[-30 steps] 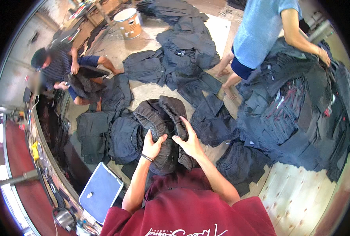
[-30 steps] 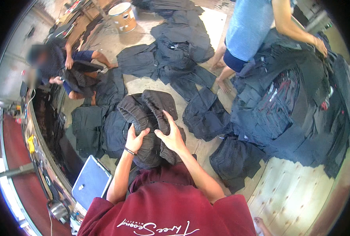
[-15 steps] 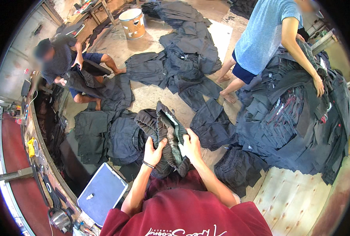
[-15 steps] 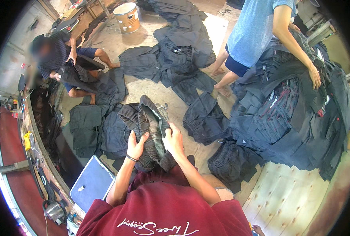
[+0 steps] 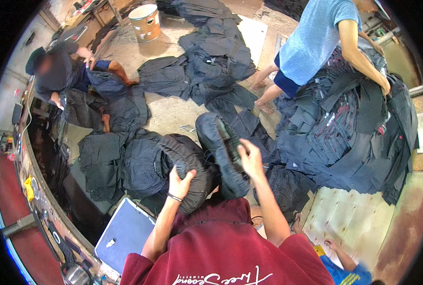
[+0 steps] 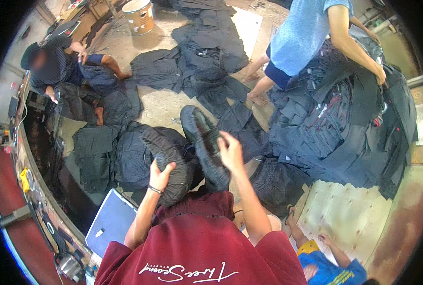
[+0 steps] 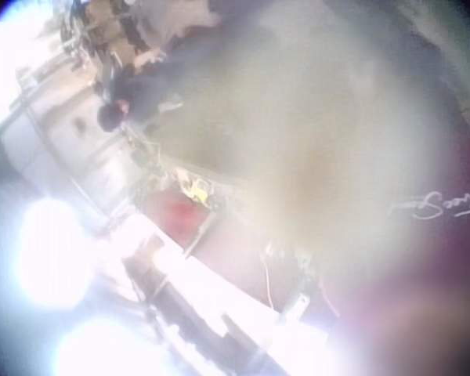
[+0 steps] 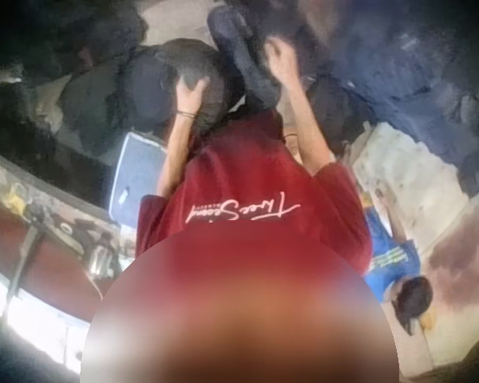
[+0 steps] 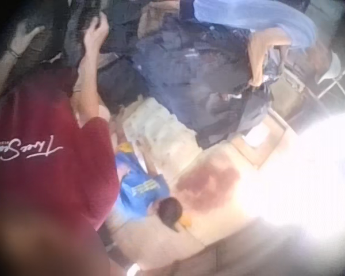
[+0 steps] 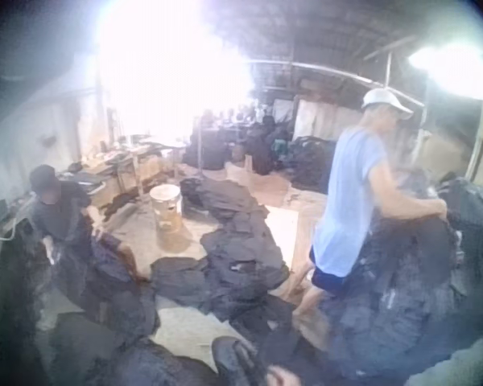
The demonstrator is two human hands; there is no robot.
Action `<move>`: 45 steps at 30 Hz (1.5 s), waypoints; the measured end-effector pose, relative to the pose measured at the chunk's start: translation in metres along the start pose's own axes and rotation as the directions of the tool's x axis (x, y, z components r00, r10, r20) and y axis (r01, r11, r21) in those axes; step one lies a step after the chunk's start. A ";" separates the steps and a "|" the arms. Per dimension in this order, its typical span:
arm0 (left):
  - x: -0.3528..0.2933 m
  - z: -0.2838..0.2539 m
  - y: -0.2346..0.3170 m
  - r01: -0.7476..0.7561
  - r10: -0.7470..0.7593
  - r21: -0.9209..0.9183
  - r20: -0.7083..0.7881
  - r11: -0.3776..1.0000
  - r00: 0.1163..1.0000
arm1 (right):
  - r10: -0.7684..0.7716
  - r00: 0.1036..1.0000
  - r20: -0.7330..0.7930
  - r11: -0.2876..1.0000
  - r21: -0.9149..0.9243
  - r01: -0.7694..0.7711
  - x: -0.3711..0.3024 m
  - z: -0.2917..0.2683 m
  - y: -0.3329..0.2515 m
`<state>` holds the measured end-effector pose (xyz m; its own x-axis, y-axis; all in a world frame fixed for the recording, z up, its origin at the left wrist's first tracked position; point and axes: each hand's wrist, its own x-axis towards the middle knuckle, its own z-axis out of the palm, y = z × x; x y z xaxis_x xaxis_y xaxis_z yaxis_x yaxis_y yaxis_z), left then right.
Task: The person repeatedly picks up dark garments from a pile on the floor, turns them inside out, and places them on a nearby table. Other workers are also handling similar garments in the same room.
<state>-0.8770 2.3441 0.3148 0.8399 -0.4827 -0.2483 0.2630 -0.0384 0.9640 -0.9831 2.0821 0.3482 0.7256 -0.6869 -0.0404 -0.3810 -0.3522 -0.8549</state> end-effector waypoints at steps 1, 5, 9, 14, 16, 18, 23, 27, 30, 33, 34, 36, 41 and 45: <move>0.001 -0.007 0.002 0.060 -0.061 -0.053 -0.012 0.997 0.998 | -0.109 0.994 -0.012 0.990 -0.089 0.107 0.010 -0.024 0.001; -0.004 -0.037 0.006 0.068 -0.076 -0.130 -0.053 0.989 0.996 | -0.224 0.974 -0.041 0.903 -0.385 0.192 0.047 -0.092 0.007; -0.010 -0.058 -0.003 0.095 -0.113 -0.146 -0.117 0.985 0.987 | -0.270 0.961 -0.055 0.849 -0.485 0.211 0.059 -0.118 0.023; -0.008 -0.071 -0.012 0.074 -0.096 -0.108 -0.211 0.991 0.973 | -0.167 0.986 -0.020 0.816 -0.564 0.127 0.053 -0.086 0.098; -0.009 -0.074 -0.009 0.085 -0.112 -0.142 -0.194 0.986 0.975 | -0.127 0.992 0.016 0.828 -0.549 0.115 0.043 -0.054 0.134; -0.010 -0.074 -0.001 0.095 -0.129 -0.174 -0.201 0.980 0.971 | -0.031 0.997 0.068 0.861 -0.504 0.061 0.026 -0.023 0.151; -0.008 -0.067 0.016 0.099 -0.142 -0.223 -0.190 0.970 0.971 | 0.128 0.910 0.395 0.987 -0.138 -0.079 -0.002 0.073 0.071; -0.006 -0.061 0.021 0.051 -0.081 -0.208 -0.139 0.977 0.987 | -0.214 0.854 0.473 0.951 0.302 0.071 -0.035 0.130 -0.038; -0.003 -0.059 0.026 0.111 -0.153 -0.265 -0.145 0.958 0.977 | -0.249 0.856 0.454 0.969 0.113 0.221 -0.045 0.134 -0.078; 0.001 -0.060 0.035 0.138 -0.162 -0.155 -0.153 0.978 0.975 | -0.237 0.834 0.499 0.971 0.150 0.186 -0.038 0.123 -0.097; 0.001 -0.057 0.037 0.054 -0.076 -0.162 -0.132 0.985 0.988 | -0.208 0.827 0.522 0.976 0.168 0.139 -0.034 0.120 -0.103; 0.003 -0.054 0.044 0.020 -0.034 -0.178 -0.077 0.984 0.996 | -0.082 0.862 0.500 0.961 0.269 -0.065 -0.030 0.112 -0.112; 0.003 -0.051 0.063 0.136 -0.113 -0.454 0.077 0.881 0.991 | -0.326 0.872 0.365 0.939 0.229 0.255 -0.040 0.104 -0.122; 0.007 -0.042 0.082 -0.073 0.064 -0.180 -0.053 0.981 0.997 | -0.025 0.891 0.454 0.975 0.209 -0.080 -0.021 0.093 -0.109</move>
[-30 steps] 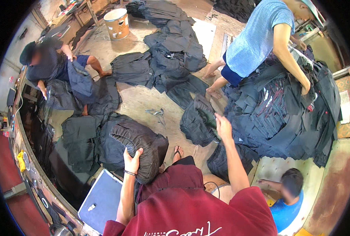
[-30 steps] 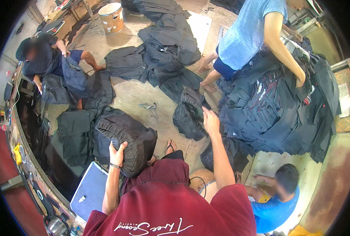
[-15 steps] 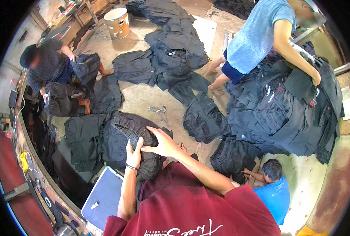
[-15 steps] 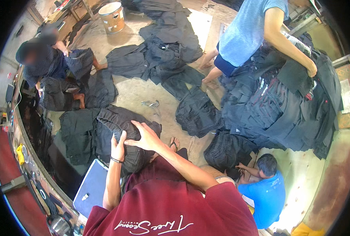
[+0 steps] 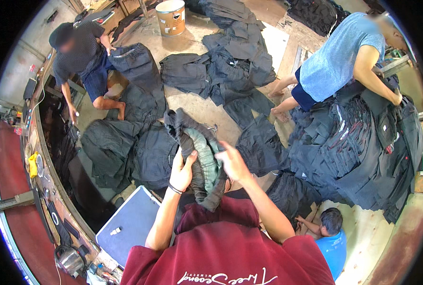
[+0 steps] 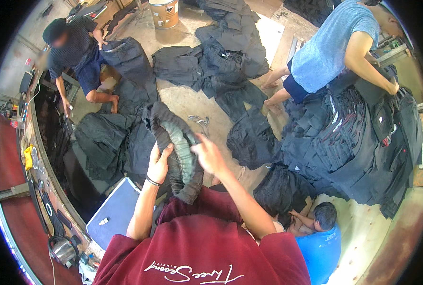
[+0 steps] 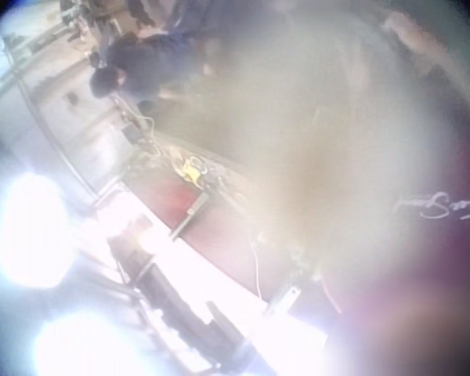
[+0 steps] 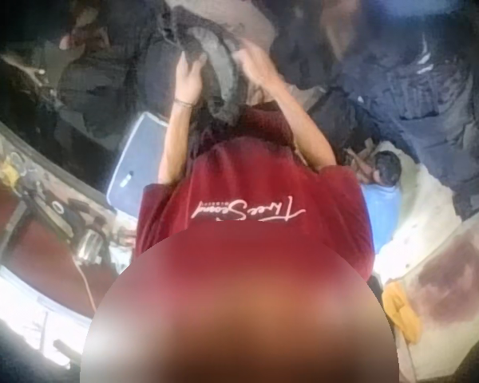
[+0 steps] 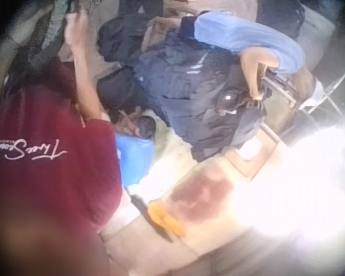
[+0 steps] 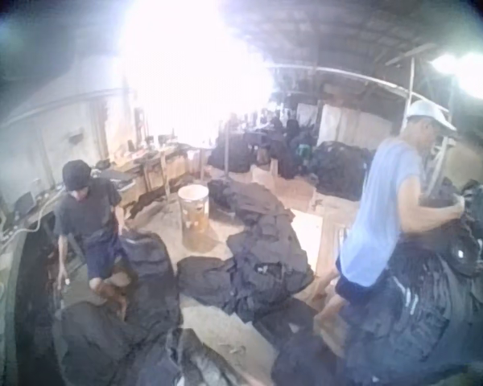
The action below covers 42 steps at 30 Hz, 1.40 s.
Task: The person repeatedly picks up dark garments from a pile on the floor, turns them inside out, and places them on a nearby table. Other workers are also handling similar garments in the same room.
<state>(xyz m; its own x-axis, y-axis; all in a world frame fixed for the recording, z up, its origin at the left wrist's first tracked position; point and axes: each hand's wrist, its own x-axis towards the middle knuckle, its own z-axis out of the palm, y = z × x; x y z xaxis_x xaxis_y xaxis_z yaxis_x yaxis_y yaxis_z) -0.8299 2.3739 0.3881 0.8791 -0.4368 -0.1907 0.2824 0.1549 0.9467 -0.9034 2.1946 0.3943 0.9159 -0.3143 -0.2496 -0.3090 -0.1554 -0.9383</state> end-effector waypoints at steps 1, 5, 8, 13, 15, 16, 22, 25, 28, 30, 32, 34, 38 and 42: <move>-0.002 0.003 0.005 -0.139 0.143 0.137 -0.020 0.981 0.990 | 0.034 0.999 -0.006 0.996 0.079 -0.033 0.000 -0.017 0.001; -0.018 0.015 0.034 -0.245 0.323 0.488 -0.081 0.838 0.943 | 0.214 0.977 -0.012 0.888 0.418 -0.189 -0.003 -0.047 -0.014; -0.029 0.030 0.050 -0.248 0.340 0.562 -0.064 0.789 0.938 | 0.119 0.992 0.045 0.961 0.244 -0.127 -0.025 -0.034 -0.026; -0.031 0.036 0.060 -0.275 0.294 0.511 0.044 0.815 0.955 | 0.037 0.997 0.068 0.998 0.050 -0.041 -0.028 -0.018 -0.013; -0.030 0.035 0.061 -0.263 0.305 0.500 -0.002 0.825 0.952 | 0.231 0.973 0.016 0.900 0.378 -0.220 -0.024 -0.026 -0.002; -0.031 0.034 0.062 -0.256 0.288 0.533 0.025 0.806 0.957 | 0.201 0.980 0.005 0.812 0.559 -0.169 -0.021 -0.032 0.003; -0.043 0.043 0.054 -0.269 0.308 0.523 0.012 0.809 0.951 | 0.233 0.971 0.046 0.664 0.722 -0.194 -0.026 -0.047 0.007; -0.044 0.036 0.019 -0.286 0.327 0.463 -0.009 0.839 0.945 | 0.236 0.971 0.031 0.746 0.635 -0.202 -0.028 -0.042 0.003; -0.034 0.012 -0.040 -0.284 0.349 0.576 -0.003 0.766 0.937 | 0.124 0.986 -0.108 0.987 0.112 -0.111 -0.030 -0.026 0.004; -0.021 -0.010 -0.073 -0.138 0.222 0.780 -0.001 0.610 0.975 | 0.105 0.994 0.010 0.992 0.065 -0.105 -0.034 -0.016 0.008; -0.010 -0.022 -0.089 0.002 0.124 0.710 -0.126 0.704 0.984 | 0.177 0.983 0.049 0.967 0.176 -0.183 -0.033 -0.011 0.014; -0.003 -0.028 -0.088 0.178 -0.134 0.103 -0.338 0.979 0.931 | -0.004 0.996 -0.084 0.997 0.077 0.010 -0.029 -0.012 0.022; 0.004 -0.029 -0.064 0.111 -0.168 -0.175 -0.360 0.978 0.918 | 0.005 0.990 -0.140 0.997 -0.070 -0.015 -0.029 -0.033 0.039; 0.008 -0.040 -0.056 0.173 -0.261 -0.244 -0.393 0.954 0.882 | 0.013 0.975 -0.221 0.953 -0.291 -0.079 -0.032 -0.092 0.059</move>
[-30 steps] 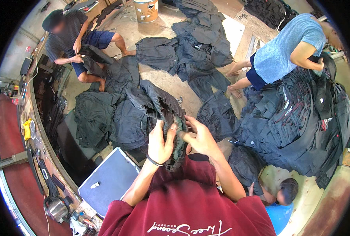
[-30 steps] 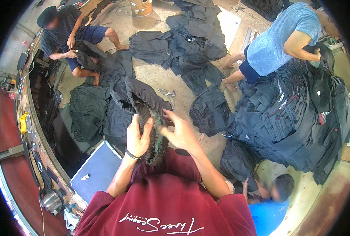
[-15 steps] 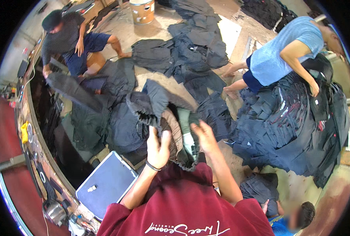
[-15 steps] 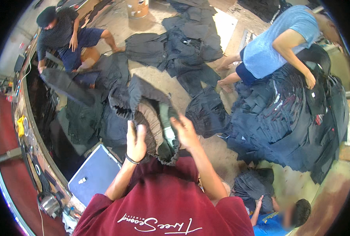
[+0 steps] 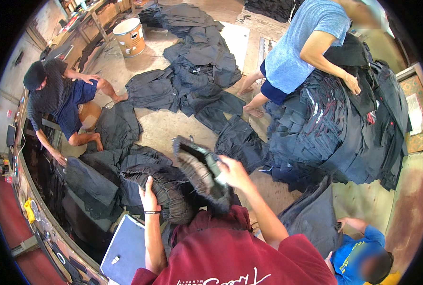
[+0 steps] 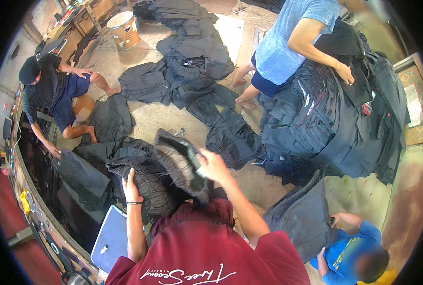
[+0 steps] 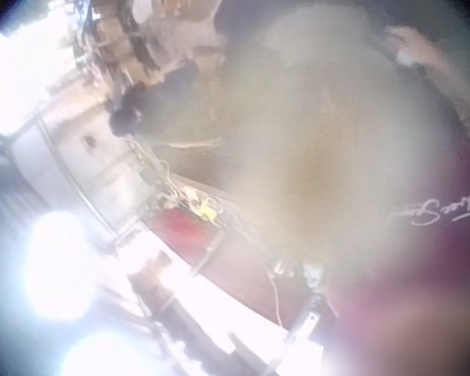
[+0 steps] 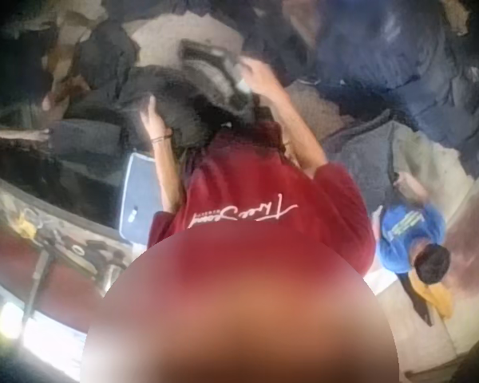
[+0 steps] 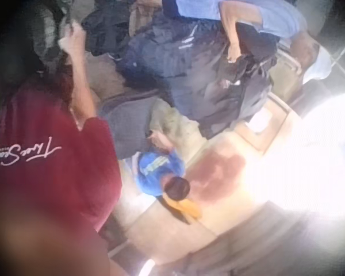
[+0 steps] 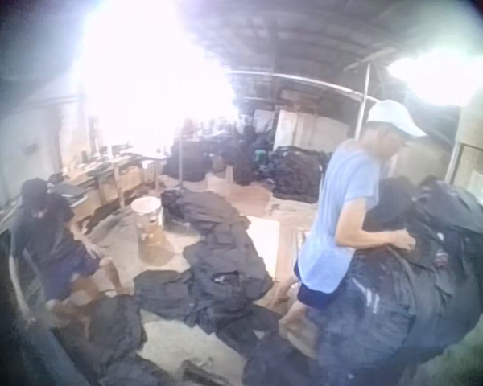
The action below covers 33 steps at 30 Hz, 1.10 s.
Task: The person repeatedly picks up dark garments from a pile on the floor, turns them inside out, and places them on a nearby table. Other workers are also handling similar garments in the same room.
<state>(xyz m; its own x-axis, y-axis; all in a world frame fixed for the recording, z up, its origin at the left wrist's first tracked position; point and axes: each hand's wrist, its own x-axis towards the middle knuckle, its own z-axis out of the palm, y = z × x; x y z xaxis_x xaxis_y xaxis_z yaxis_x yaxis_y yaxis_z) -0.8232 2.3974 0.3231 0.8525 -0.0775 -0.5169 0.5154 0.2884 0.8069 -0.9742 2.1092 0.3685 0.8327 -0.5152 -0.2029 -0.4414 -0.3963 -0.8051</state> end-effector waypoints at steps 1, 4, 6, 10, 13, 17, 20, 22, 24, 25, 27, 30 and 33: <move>0.002 -0.004 -0.001 -0.047 0.047 0.012 0.027 0.999 0.999 | -0.028 0.999 -0.043 0.999 -0.038 0.026 0.004 -0.019 0.011; 0.003 -0.015 -0.010 -0.125 0.116 0.118 0.081 0.985 0.990 | 0.001 0.993 -0.122 0.985 -0.172 -0.022 0.015 -0.079 0.040; 0.001 -0.017 -0.017 -0.155 0.143 0.178 0.081 0.972 0.986 | -0.076 0.982 -0.174 0.968 -0.249 0.031 0.016 -0.106 0.052; -0.006 -0.010 -0.019 -0.172 0.131 0.227 0.183 0.959 0.974 | -0.140 0.969 -0.205 0.910 -0.412 0.044 0.018 -0.119 0.084; -0.011 0.000 -0.016 -0.284 0.206 0.313 0.260 0.906 0.943 | -0.014 0.981 -0.195 0.894 -0.441 -0.075 0.030 -0.093 0.128; -0.013 0.015 -0.015 -0.280 0.183 0.285 0.325 0.917 0.928 | 0.150 0.987 -0.053 0.874 -0.459 -0.158 0.043 -0.033 0.174; -0.010 0.024 -0.012 -0.363 0.218 0.359 0.385 0.860 0.897 | 0.317 0.934 0.162 0.930 -0.245 -0.273 0.046 0.010 0.144; -0.011 0.033 -0.012 -0.184 0.098 0.210 0.363 0.960 0.927 | 0.138 0.957 0.255 0.987 0.040 -0.153 0.041 0.041 0.092; -0.014 0.041 -0.010 -0.156 0.081 0.134 0.445 0.979 0.892 | -0.078 0.946 0.314 0.955 0.297 -0.020 0.026 0.065 0.034; -0.015 0.046 -0.008 -0.136 0.062 0.125 0.474 0.983 0.879 | -0.097 0.940 0.328 0.966 0.259 0.009 0.020 0.080 0.007; -0.019 0.057 -0.002 -0.126 0.053 0.095 0.553 0.988 0.831 | -0.211 0.917 0.337 0.948 0.300 0.108 0.017 0.088 -0.028; -0.024 0.067 0.024 -0.391 0.100 0.362 0.612 0.846 0.784 | -0.211 0.900 0.381 0.906 0.422 0.034 0.018 0.075 -0.037; -0.036 0.079 0.061 -0.817 0.436 0.539 0.697 0.206 0.570 | -0.103 0.937 0.333 0.913 0.406 -0.044 0.036 0.044 -0.017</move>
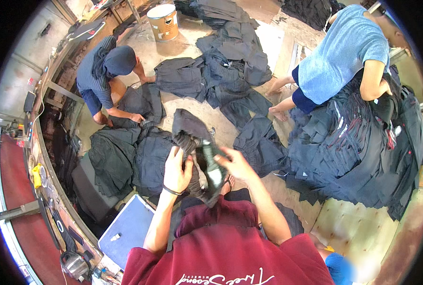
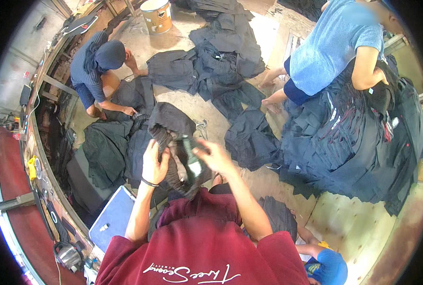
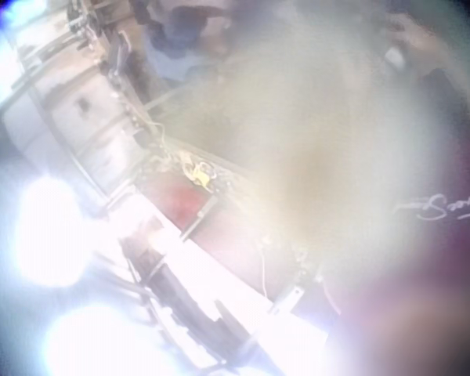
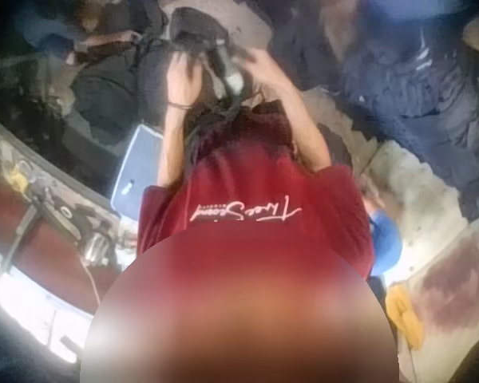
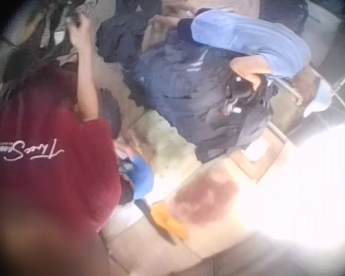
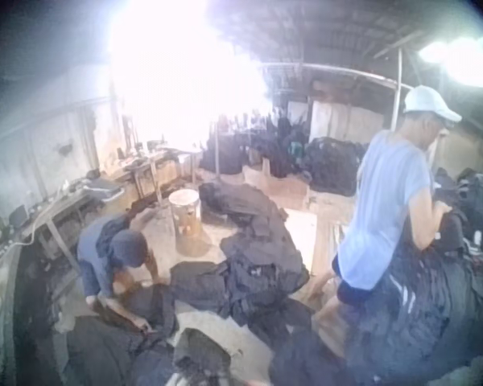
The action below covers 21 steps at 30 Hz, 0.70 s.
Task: The person repeatedly picks up dark garments from a pile on the floor, turns them inside out, and places them on a nearby table. Other workers are also handling similar garments in the same room.
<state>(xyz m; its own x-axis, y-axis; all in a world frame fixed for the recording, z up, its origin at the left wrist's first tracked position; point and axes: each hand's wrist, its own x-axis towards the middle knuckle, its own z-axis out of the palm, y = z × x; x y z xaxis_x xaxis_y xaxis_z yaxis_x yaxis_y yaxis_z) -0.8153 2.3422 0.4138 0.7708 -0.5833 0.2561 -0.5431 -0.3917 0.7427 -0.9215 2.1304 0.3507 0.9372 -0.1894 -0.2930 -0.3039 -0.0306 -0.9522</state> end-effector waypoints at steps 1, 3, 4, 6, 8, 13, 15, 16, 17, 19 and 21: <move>0.003 -0.013 0.011 0.083 -0.084 0.049 0.032 0.995 0.996 | 0.083 0.989 -0.120 0.996 0.024 -0.080 -0.002 -0.011 0.001; 0.002 -0.025 0.043 0.090 -0.090 0.004 -0.021 0.996 0.996 | 0.036 0.976 -0.216 0.988 0.155 -0.003 -0.012 -0.031 -0.001; 0.002 -0.028 0.057 0.065 -0.064 0.020 -0.021 0.998 0.998 | 0.027 0.980 -0.199 0.956 0.292 0.033 -0.018 -0.036 -0.004; 0.002 -0.027 0.083 0.061 -0.062 -0.018 -0.031 0.998 0.998 | 0.033 0.968 -0.248 0.935 0.350 0.057 -0.028 -0.037 -0.013; 0.002 -0.025 0.099 0.018 -0.019 -0.031 -0.031 0.999 0.999 | 0.007 0.959 -0.282 0.914 0.392 0.109 -0.037 -0.034 -0.023; -0.004 -0.022 0.113 -0.031 0.031 -0.111 0.001 0.993 1.000 | 0.076 0.951 -0.300 0.878 0.472 0.079 -0.055 -0.031 -0.036; -0.006 -0.021 0.113 -0.013 0.016 -0.113 0.025 0.994 1.000 | 0.043 0.954 -0.295 0.854 0.507 0.118 -0.059 -0.030 -0.036; -0.007 -0.020 0.112 -0.009 0.012 -0.121 0.022 0.993 1.000 | 0.043 0.955 -0.293 0.843 0.523 0.123 -0.061 -0.029 -0.035; -0.008 -0.018 0.110 0.007 -0.003 -0.133 0.031 0.991 1.000 | 0.033 0.948 -0.318 0.865 0.484 0.133 -0.062 -0.028 -0.034; -0.009 -0.012 0.102 -0.026 0.026 -0.135 0.000 0.991 1.000 | 0.011 0.935 -0.354 0.905 0.402 0.141 -0.061 -0.028 -0.033; -0.014 -0.004 0.093 0.059 -0.058 -0.181 0.009 0.982 0.998 | -0.024 0.909 -0.417 0.978 0.177 0.107 -0.059 -0.027 -0.033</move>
<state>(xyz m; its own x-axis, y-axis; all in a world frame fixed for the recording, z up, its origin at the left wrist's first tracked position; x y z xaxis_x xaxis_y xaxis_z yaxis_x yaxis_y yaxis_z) -0.8751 2.3165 0.4815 0.7981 -0.5658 0.2072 -0.4277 -0.2899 0.8562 -0.9717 2.1161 0.4015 0.7873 -0.5805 -0.2077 -0.1671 0.1234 -0.9782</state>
